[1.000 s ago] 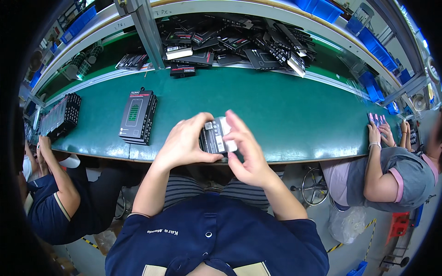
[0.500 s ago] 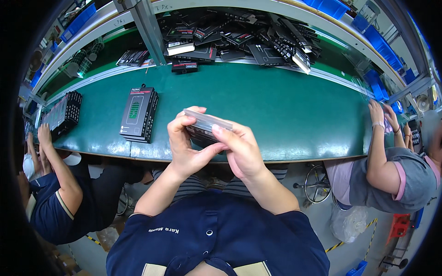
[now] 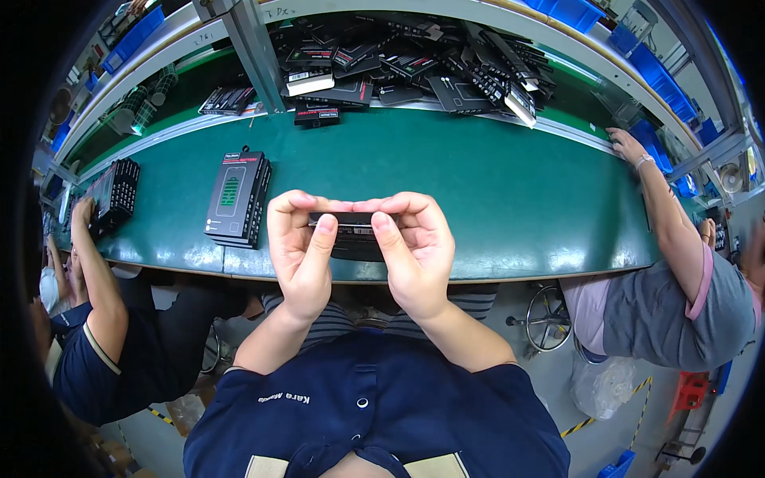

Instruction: The person repeatedly picks up small black boxes from a large pile on a green workbench, opens the clear plastic clamshell packaging, inserts the box, and closes the packaging. They then place the packaged items into a stack or a cardboard box. The process is repetitive and involves handling multiple identical items.

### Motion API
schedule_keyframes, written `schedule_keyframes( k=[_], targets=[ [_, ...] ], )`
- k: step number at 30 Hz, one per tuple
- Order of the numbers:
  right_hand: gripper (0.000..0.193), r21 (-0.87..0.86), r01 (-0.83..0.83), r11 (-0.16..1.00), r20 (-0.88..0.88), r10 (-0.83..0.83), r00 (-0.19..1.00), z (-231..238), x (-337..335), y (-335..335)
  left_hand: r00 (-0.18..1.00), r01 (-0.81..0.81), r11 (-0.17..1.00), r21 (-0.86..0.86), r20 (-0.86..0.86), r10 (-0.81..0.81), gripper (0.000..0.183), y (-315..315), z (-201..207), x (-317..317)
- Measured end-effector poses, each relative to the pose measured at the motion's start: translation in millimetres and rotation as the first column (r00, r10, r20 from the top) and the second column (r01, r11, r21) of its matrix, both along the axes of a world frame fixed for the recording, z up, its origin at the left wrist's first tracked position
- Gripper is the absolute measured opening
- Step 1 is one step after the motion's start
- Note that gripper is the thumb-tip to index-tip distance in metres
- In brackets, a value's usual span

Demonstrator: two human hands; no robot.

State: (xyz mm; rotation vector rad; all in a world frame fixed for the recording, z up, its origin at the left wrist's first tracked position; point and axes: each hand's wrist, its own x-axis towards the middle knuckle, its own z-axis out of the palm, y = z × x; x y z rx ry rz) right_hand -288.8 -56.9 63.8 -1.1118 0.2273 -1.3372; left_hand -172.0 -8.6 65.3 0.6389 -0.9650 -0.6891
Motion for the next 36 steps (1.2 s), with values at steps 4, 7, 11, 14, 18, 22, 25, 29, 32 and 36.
schedule_keyframes(
  k=[4,7,11,14,18,22,25,29,32,36],
  targets=[
    [0.015,-0.017,-0.020,1.000,0.039,0.020,0.999,-5,3,-5,0.993,-0.043,0.998,-0.035,0.112,0.047,0.015,-5,-7,8],
    [0.029,-0.353,0.104,0.930,-0.029,-0.122,0.992,-31,6,-12,0.958,-0.152,0.985,-0.083,0.234,0.168,0.012,-6,-21,9],
    [0.054,-0.454,0.128,0.882,-0.215,-0.248,0.945,-56,6,-8,0.836,-0.309,0.939,-0.154,0.427,0.345,0.012,-4,-26,33],
    [0.060,-0.823,0.224,0.522,-0.111,-0.535,0.837,-38,-4,-3,0.985,-0.158,0.950,0.268,0.114,0.132,0.037,5,-12,40],
    [0.019,-0.857,-0.203,0.474,-0.428,-0.434,0.793,-15,1,14,0.963,0.267,0.805,0.530,-0.109,-0.248,0.080,27,-3,56],
    [0.011,-0.591,-0.227,0.774,-0.525,-0.155,0.837,-43,-7,-5,0.936,-0.328,0.870,0.369,0.249,0.248,0.069,37,3,93],
    [0.018,-0.345,-0.209,0.915,-0.665,-0.080,0.743,-43,-14,-8,0.740,-0.649,0.670,0.361,0.502,0.447,0.045,41,10,148],
    [0.037,-0.532,-0.212,0.820,-0.578,-0.169,0.798,-41,-3,-9,0.400,-0.878,0.451,0.162,0.767,0.502,0.034,41,-30,180],
    [0.043,-0.456,-0.228,0.860,-0.601,-0.109,0.792,-46,-9,-13,0.182,-0.888,0.452,-0.083,0.840,0.512,0.070,49,-32,136],
    [0.043,-0.397,-0.193,0.897,-0.620,-0.107,0.778,-48,-16,-12,0.094,-0.932,0.360,-0.042,0.932,0.351,0.072,44,-41,121]
  ],
)
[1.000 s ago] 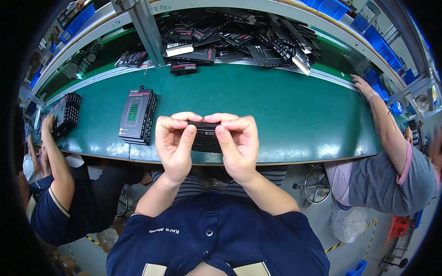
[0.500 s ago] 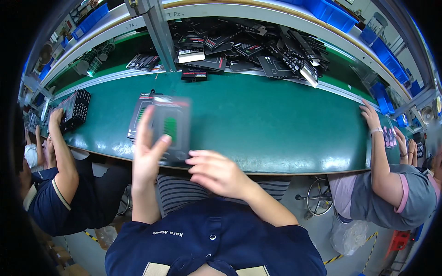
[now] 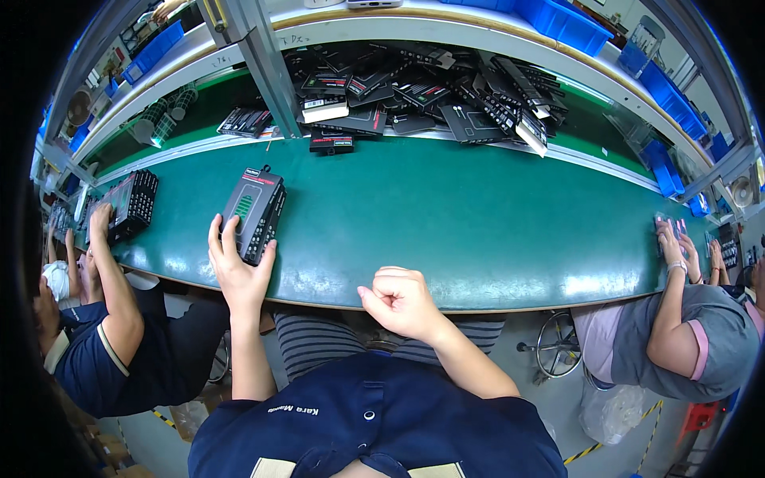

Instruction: The person repeatedly picks up small black boxes from a large pile on a green workbench, opens the clear plastic clamshell packaging, inserts the box, and closes the packaging. They then place the packaged items into a stack or a cardboard box. The process is repetitive and involves handling multiple identical items.

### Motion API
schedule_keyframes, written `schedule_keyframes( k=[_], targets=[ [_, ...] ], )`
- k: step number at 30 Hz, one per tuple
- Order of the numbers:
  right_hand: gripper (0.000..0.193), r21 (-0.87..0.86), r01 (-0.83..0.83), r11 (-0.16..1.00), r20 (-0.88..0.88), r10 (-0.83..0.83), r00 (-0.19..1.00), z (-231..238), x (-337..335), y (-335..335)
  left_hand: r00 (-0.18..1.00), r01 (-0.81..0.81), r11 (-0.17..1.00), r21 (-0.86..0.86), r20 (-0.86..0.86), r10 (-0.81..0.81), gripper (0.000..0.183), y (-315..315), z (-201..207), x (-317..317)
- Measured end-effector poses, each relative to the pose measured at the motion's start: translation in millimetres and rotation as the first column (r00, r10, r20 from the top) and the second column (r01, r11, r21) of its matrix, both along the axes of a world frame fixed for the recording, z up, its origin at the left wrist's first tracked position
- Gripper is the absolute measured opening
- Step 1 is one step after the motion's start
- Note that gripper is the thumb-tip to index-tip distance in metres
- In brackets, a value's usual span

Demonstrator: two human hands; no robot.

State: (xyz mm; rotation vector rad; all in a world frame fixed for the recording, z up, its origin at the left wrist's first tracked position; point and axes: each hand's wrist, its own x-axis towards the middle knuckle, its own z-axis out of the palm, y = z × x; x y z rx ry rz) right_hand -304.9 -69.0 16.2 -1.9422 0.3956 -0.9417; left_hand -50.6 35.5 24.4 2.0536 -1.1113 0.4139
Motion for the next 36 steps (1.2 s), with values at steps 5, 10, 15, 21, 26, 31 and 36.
schedule_keyframes(
  k=[5,10,15,21,26,31,36],
  targets=[
    [0.030,0.162,-0.034,0.986,-0.036,0.040,0.999,5,0,6,0.990,-0.141,0.990,0.022,0.033,0.141,0.075,-4,-1,44],
    [0.025,0.214,-0.046,0.976,-0.008,0.049,0.999,9,4,8,0.963,-0.259,0.966,0.009,0.079,0.258,0.075,1,-12,115],
    [0.022,0.291,-0.003,0.957,-0.133,0.044,0.990,6,6,-1,0.960,-0.251,0.968,0.006,0.126,0.249,0.073,4,-18,124],
    [0.024,0.030,-0.057,0.998,-0.349,0.064,0.935,15,15,-57,0.969,-0.239,0.971,-0.021,0.064,0.240,0.074,1,-13,116],
    [0.045,-0.633,-0.048,0.773,-0.522,-0.380,0.763,12,54,-133,0.970,-0.242,0.970,-0.021,0.032,0.242,0.075,5,-13,114],
    [0.047,-0.774,0.113,0.623,-0.361,-0.581,0.729,1,84,-174,0.955,-0.264,0.964,-0.028,0.132,0.265,0.082,-4,-14,112],
    [0.043,-0.864,0.118,0.489,-0.222,-0.582,0.783,8,79,-115,0.895,-0.192,0.981,-0.023,0.406,0.184,0.087,1,0,87]
  ],
)
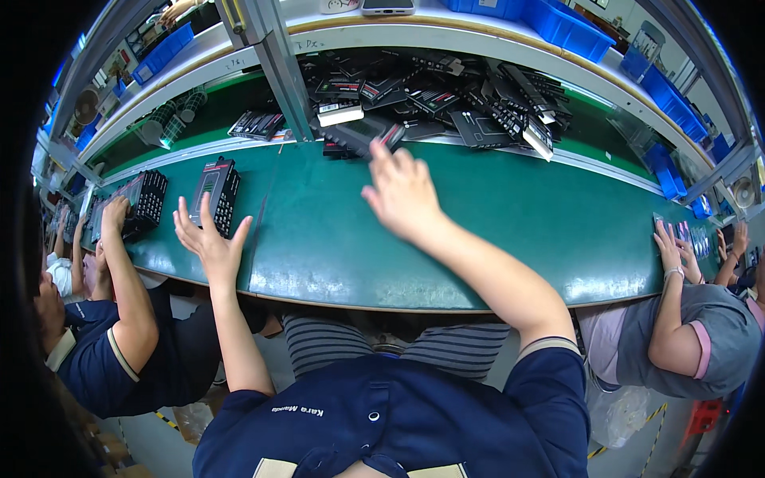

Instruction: The person repeatedly picks up small black boxes from a large pile on a green workbench, opens the clear plastic clamshell packaging, inserts the box, and closes the packaging. They then place the packaged items into a stack or a cardboard box. The process is repetitive and involves handling multiple identical items.

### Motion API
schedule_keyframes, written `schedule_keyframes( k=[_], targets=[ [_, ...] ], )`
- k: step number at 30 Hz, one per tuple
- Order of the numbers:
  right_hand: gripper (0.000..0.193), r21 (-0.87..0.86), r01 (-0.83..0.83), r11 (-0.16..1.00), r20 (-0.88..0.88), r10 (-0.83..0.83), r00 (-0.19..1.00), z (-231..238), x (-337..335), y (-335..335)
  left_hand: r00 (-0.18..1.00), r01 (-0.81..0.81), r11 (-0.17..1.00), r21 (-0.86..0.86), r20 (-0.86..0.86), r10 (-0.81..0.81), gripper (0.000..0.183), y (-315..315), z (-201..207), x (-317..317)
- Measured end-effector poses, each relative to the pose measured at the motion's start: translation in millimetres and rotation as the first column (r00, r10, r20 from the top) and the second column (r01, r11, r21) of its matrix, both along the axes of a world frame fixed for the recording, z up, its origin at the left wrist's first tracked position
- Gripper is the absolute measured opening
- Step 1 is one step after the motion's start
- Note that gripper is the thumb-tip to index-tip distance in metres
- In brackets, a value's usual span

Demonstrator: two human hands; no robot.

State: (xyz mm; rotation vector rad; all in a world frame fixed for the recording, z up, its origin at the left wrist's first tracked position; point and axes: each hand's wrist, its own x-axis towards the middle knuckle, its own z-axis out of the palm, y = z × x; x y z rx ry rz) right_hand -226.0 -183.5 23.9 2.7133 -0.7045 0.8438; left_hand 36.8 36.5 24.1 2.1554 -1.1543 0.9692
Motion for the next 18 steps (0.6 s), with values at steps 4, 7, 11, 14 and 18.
schedule_keyframes(
  k=[4,7,11,14,18],
  targets=[
    [0.038,0.022,-0.783,0.622,0.027,0.782,0.622,11,-11,59,0.861,0.424,0.902,-0.075,-0.277,-0.428,0.075,-17,-1,-40],
    [0.026,-0.100,-0.802,0.589,0.082,0.808,0.584,21,-12,71,0.712,0.612,0.788,0.070,-0.482,-0.510,0.078,-33,3,-86],
    [0.014,0.039,-0.653,0.757,0.310,0.612,0.728,19,-12,37,0.787,0.594,0.748,0.296,-0.408,-0.463,0.082,-39,8,-104],
    [0.022,0.067,-0.555,0.829,0.328,0.507,0.797,22,-24,15,0.730,0.661,0.703,0.263,-0.441,-0.521,0.071,-38,15,-105],
    [0.027,-0.012,-0.486,0.874,0.354,0.458,0.815,35,-30,5,0.634,0.755,0.618,0.218,-0.486,-0.602,0.060,-34,20,-110]
  ],
)
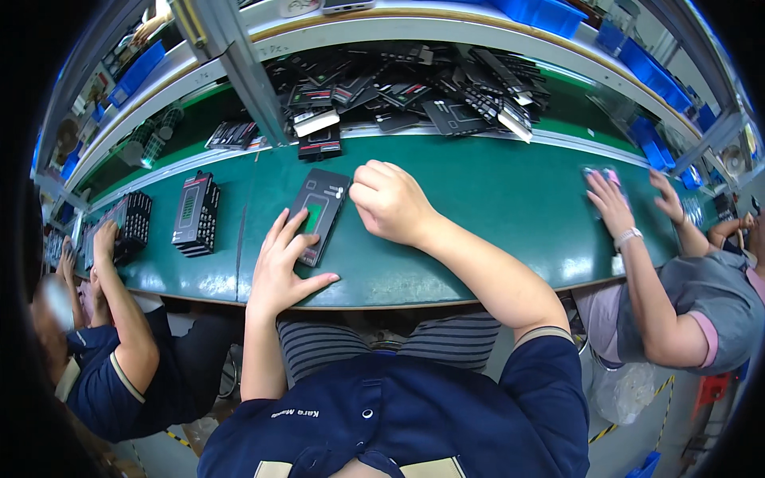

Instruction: The person repeatedly picks up small black boxes from a large pile on a green workbench, opens the clear plastic clamshell packaging, inserts the box, and closes the packaging. They then place the packaged items into a stack or a cardboard box. The process is repetitive and involves handling multiple identical items.

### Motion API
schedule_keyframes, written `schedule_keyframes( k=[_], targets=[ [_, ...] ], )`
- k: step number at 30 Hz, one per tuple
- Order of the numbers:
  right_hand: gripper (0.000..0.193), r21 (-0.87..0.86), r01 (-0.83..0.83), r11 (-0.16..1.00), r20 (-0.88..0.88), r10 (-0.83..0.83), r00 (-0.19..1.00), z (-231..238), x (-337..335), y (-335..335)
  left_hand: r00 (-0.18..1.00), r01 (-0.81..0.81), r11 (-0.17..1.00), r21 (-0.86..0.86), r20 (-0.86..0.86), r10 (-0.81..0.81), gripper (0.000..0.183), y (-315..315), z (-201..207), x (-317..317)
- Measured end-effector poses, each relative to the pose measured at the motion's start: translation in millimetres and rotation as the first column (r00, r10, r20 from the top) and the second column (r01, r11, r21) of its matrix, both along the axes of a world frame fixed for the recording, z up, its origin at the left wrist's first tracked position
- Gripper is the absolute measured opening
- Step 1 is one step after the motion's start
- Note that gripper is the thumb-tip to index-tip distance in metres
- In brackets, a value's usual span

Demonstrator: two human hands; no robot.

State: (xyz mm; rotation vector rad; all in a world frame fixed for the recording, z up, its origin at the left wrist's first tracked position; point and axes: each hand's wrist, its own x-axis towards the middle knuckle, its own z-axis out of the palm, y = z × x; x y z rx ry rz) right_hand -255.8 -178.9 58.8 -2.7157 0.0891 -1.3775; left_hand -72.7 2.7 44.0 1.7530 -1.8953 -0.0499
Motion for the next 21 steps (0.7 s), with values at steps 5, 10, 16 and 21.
schedule_keyframes(
  k=[5,10,16,21],
  targets=[
    [0.023,0.117,0.066,0.991,-0.050,-0.060,0.997,-6,-23,3,0.983,0.136,0.985,-0.111,-0.107,-0.148,0.037,6,-6,-16],
    [0.023,0.422,0.187,0.887,-0.117,-0.151,0.982,-26,-68,11,0.813,0.180,0.956,-0.232,-0.512,-0.278,0.033,8,-15,5],
    [0.018,0.386,0.330,0.862,-0.172,-0.284,0.943,-28,-107,16,0.766,-0.334,0.933,-0.132,-0.615,0.187,0.011,-2,-28,9],
    [0.014,0.308,0.434,0.847,-0.195,-0.390,0.900,-30,-131,17,0.981,-0.108,0.970,-0.217,-0.183,0.068,0.039,-1,-10,-12]
  ],
)
